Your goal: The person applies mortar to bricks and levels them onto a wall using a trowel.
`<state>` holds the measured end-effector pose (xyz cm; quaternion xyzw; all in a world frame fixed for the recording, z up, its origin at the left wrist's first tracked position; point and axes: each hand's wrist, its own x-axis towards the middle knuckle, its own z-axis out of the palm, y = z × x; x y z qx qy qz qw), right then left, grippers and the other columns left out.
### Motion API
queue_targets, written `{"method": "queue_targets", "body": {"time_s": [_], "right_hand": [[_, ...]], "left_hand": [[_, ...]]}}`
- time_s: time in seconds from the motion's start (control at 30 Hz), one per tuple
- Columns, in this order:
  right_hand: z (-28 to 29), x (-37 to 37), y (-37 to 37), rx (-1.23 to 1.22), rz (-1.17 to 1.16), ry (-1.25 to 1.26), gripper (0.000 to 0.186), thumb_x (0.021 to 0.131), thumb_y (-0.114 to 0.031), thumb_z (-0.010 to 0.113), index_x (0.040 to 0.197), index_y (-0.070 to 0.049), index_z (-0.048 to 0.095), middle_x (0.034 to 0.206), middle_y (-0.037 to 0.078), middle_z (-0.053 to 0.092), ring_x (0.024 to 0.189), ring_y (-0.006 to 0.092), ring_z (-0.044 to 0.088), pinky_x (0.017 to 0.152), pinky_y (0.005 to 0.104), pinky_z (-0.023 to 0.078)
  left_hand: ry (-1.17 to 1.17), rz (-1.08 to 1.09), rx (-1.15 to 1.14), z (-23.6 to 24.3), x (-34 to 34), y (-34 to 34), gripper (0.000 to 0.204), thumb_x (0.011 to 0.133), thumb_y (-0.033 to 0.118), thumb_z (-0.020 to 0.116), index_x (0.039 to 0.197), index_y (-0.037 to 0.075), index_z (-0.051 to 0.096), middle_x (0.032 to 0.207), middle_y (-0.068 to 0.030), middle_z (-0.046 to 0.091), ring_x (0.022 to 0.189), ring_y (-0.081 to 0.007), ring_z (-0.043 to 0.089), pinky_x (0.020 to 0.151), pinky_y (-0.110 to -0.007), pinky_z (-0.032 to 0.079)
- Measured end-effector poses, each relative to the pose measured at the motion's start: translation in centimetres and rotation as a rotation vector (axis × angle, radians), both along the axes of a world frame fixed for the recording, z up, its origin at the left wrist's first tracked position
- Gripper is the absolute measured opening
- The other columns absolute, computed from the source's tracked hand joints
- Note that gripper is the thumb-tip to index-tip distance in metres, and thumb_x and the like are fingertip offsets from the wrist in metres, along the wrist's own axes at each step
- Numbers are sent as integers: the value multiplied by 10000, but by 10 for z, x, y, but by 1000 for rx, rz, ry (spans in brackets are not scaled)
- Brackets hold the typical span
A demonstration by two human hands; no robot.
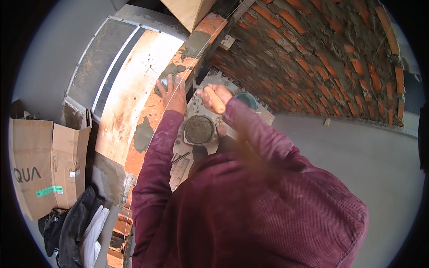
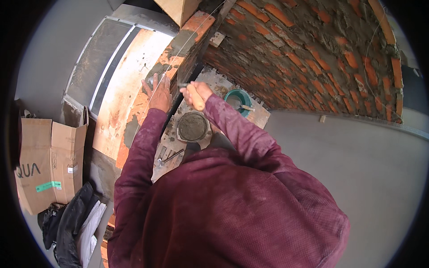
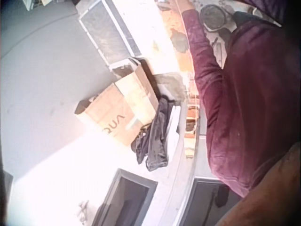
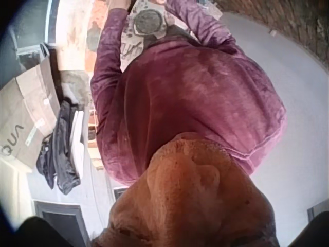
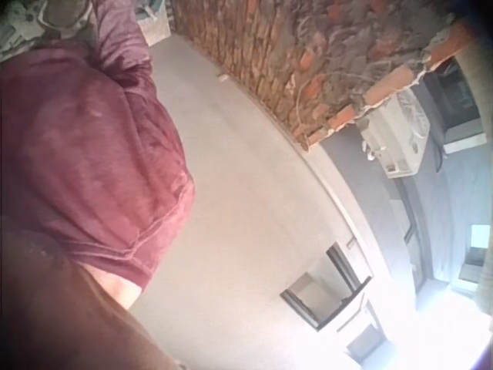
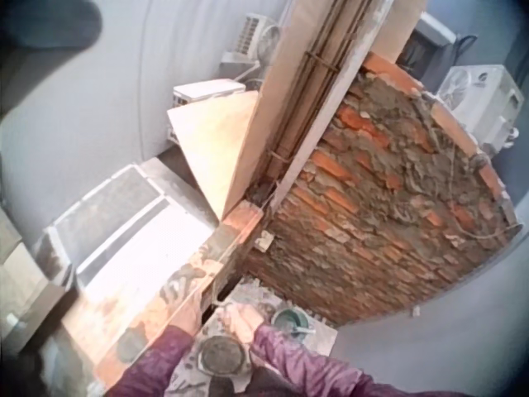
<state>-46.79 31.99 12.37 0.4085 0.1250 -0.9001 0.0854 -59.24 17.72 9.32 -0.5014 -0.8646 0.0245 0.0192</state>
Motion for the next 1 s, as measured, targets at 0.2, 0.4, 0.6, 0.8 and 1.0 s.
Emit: {"method": "queue_targets", "body": {"time_s": [0.2, 0.4, 0.6, 0.8, 1.0], "right_hand": [[-1, 100, 20, 27, -118, -153, 294, 968, -323, 411, 887, -58, 510, 658, 17, 503, 486, 141, 479, 423, 314, 432], [-21, 131, 69, 241, -182, -211, 194, 921, -282, 554, 861, -110, 486, 668, 13, 502, 496, 152, 490, 430, 322, 439], [-21, 157, 99, 423, 132, -255, 199, 941, -318, 544, 896, -126, 517, 683, -2, 513, 514, 136, 499, 438, 294, 436], [-15, 117, 94, 171, 46, -161, 238, 932, -322, 604, 928, -115, 487, 708, 25, 529, 518, 173, 538, 445, 332, 489], [-58, 131, 94, 620, 340, -205, 256, 893, -252, 629, 1023, -107, 461, 714, 45, 548, 488, 176, 544, 401, 320, 486]], "left_hand": [[-222, 24, 128, 38, 19, -18, 692, 801, 234, 690, 1418, 94, 408, 1516, -98, 325, 1443, -317, 188, 1081, -716, 84], [-565, 46, 126, 2, 87, -93, 617, 833, 252, 666, 1381, 67, 450, 1416, -188, 436, 1342, -370, 354, 1100, -558, 253], [-1128, 602, -170, -71, 202, -192, 632, 876, 357, 644, 1358, -7, 458, 1148, -217, 647, 1062, -357, 626, 922, -376, 494], [-1381, 1065, 151, -153, 370, -317, 664, 904, 425, 588, 1377, -19, 447, 1352, -204, 531, 1215, -277, 541, 998, -331, 427], [-1646, 959, 37, -79, 429, -214, 562, 968, 396, 463, 1406, 45, 431, 1396, -162, 494, 1298, -278, 446, 1057, -318, 361]]}}
